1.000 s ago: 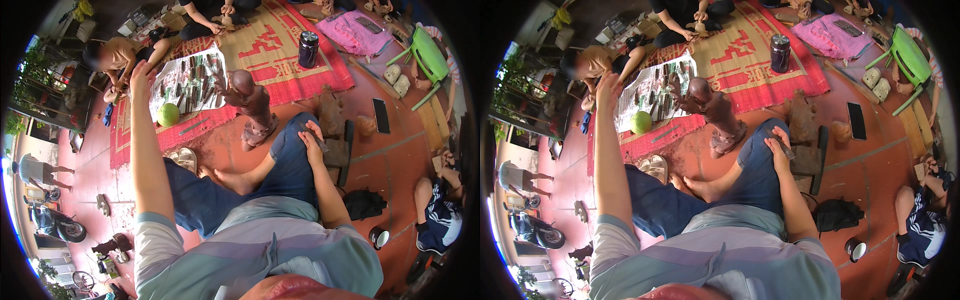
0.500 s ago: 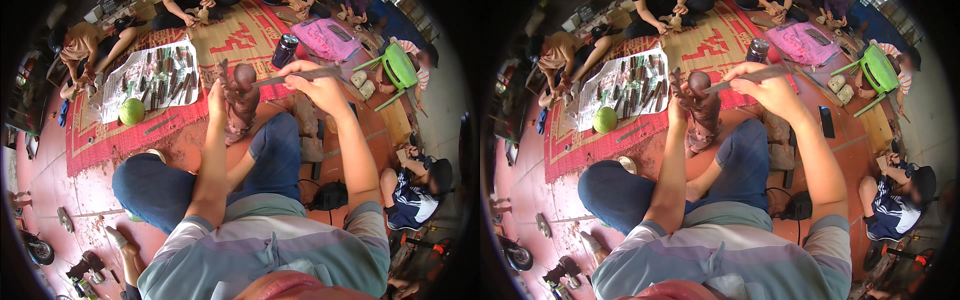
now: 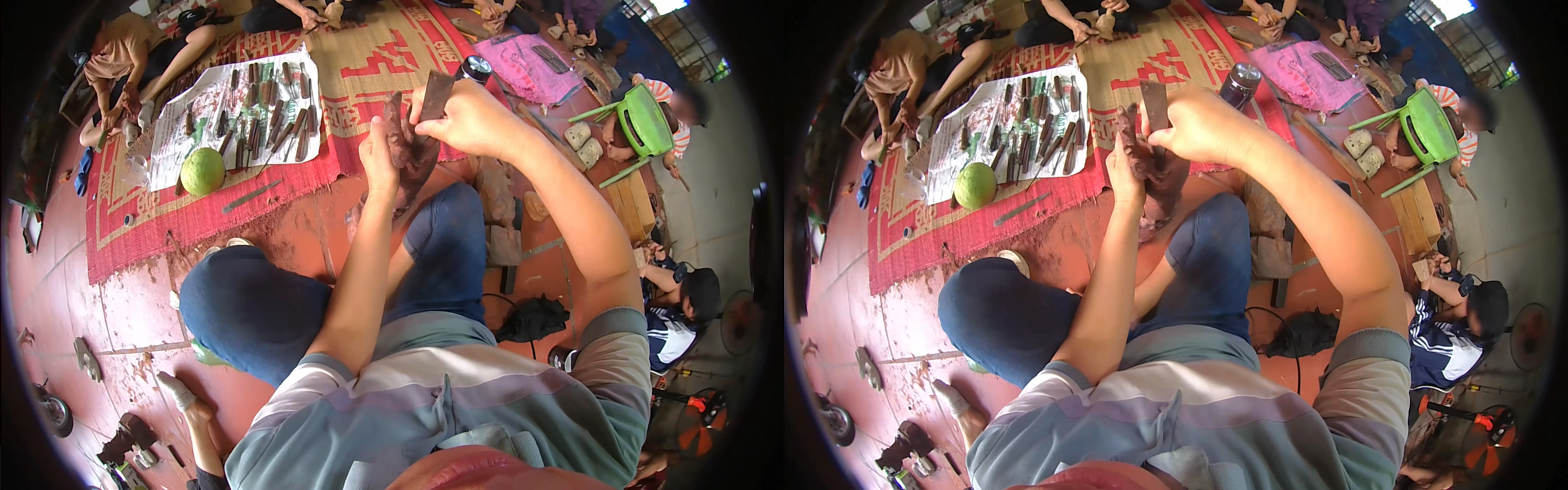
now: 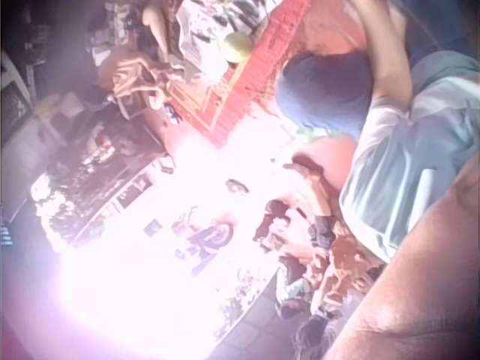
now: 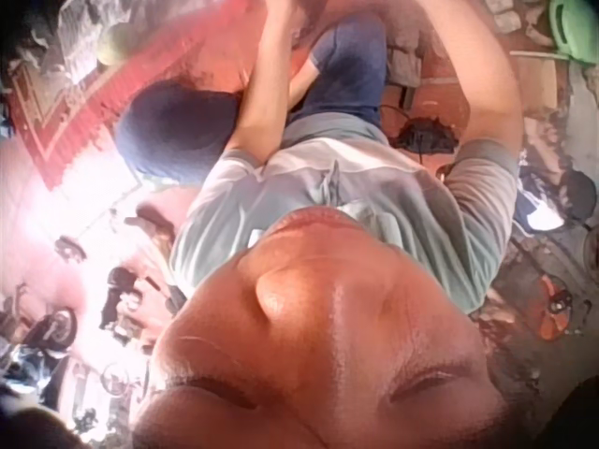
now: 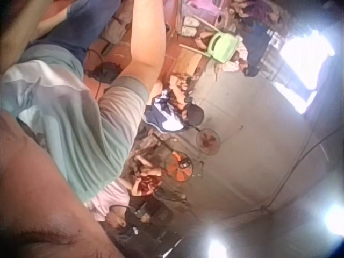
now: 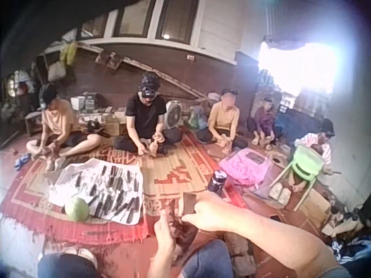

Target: The person sits cross-legged on a mat and carves a dark wooden figurine using a small metal chisel. They hold the figurine in their left hand and use the chisel in their right hand to shape the details, occasionally rotating the object to access different sides.

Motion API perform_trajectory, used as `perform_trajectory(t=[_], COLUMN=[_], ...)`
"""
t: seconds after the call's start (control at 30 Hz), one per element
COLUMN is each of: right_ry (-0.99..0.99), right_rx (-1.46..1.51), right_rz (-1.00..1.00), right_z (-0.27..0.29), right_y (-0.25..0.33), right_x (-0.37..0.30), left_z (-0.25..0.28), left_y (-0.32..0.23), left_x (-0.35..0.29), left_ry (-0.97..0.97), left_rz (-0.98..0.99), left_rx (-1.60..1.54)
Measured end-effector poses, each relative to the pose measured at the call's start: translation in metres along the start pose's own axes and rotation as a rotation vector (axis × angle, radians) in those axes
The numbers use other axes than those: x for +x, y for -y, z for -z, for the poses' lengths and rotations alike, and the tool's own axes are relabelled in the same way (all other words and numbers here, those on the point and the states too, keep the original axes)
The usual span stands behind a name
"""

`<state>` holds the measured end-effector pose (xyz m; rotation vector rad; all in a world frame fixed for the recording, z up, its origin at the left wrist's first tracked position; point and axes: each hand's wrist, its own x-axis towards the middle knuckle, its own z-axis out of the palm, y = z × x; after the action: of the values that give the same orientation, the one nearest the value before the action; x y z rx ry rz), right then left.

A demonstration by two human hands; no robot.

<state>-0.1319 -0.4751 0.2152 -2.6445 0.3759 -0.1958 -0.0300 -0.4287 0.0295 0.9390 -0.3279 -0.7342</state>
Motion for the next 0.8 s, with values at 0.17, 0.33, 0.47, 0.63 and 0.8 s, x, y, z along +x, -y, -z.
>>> perform_trajectory(t=[0.17, 0.33, 0.47, 0.63, 0.8], right_ry=[-0.003, 0.015, 0.009, -0.015, -0.027], right_rx=[0.029, 0.011, 0.018, 0.064, 0.102], right_rz=[0.103, 0.033, 0.077, 0.017, 0.035], right_z=[-0.002, 0.002, -0.001, 0.001, -0.003], right_y=[0.002, 0.001, -0.004, -0.003, -0.005], right_x=[-0.008, -0.003, -0.009, -0.007, -0.008], left_z=[-0.003, 0.005, -0.003, 0.006, -0.005], left_y=[0.006, 0.014, 0.011, 0.022, 0.007], left_x=[-0.001, 0.008, 0.002, 0.008, -0.001], left_ry=[-0.08, -0.018, -0.128, -0.027, -0.111], left_rz=[-0.068, -0.023, -0.014, -0.084, -0.065], left_rx=[-0.078, -0.082, -0.052, 0.011, -0.036])
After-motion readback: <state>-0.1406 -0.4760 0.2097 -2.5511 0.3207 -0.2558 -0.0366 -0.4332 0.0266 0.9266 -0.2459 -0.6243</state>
